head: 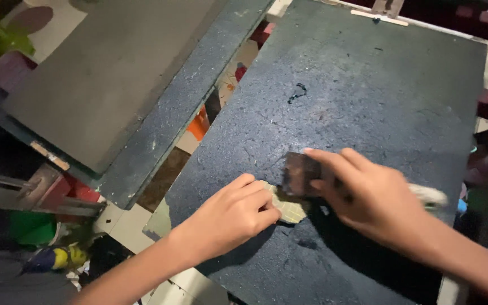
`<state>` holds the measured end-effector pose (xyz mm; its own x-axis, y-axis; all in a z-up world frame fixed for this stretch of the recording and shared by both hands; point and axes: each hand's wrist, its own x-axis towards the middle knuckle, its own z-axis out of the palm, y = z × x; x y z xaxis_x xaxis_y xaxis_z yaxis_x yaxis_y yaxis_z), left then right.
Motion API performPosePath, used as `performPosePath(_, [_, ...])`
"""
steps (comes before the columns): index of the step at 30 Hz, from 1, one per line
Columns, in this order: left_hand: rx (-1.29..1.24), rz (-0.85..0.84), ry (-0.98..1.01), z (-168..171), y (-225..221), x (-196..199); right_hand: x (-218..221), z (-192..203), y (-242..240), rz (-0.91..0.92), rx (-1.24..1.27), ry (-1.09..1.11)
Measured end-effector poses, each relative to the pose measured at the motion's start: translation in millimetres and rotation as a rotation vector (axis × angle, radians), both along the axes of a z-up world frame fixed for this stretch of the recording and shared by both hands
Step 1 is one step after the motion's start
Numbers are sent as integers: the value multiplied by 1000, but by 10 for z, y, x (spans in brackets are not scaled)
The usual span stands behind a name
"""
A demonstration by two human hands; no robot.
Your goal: Using a metal scraper to remove dried ink residue from a screen printing station surface.
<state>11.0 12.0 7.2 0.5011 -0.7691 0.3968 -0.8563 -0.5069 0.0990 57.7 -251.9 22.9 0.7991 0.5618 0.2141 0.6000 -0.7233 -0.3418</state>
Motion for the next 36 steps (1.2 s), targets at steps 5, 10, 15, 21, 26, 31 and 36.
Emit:
performPosePath(5, [-18,88,-199,-40,-16,-120,-45,-284,236,33,28,7])
performPosePath(10, [-42,141,-307,-65,-29,-137,-49,-339,259,127,5,-92])
performPosePath(15, [-38,141,-303,-67,-27,-156,-105,-400,179,112,-26,-109])
performPosePath(21, [-76,153,-276,-24,-30,-189,-212,-292,-19,140,-145,-64])
performPosePath(26, [-82,170,-276,-61,-32,-205,-232,-127,-199,193,-203,-148])
performPosePath(31, [-82,138,-262,-51,-9,-200,-135,-218,33,93,-155,-181])
performPosePath(36, [-63,181,-236,-46,-7,-222,-101,-273,176,136,-199,-50])
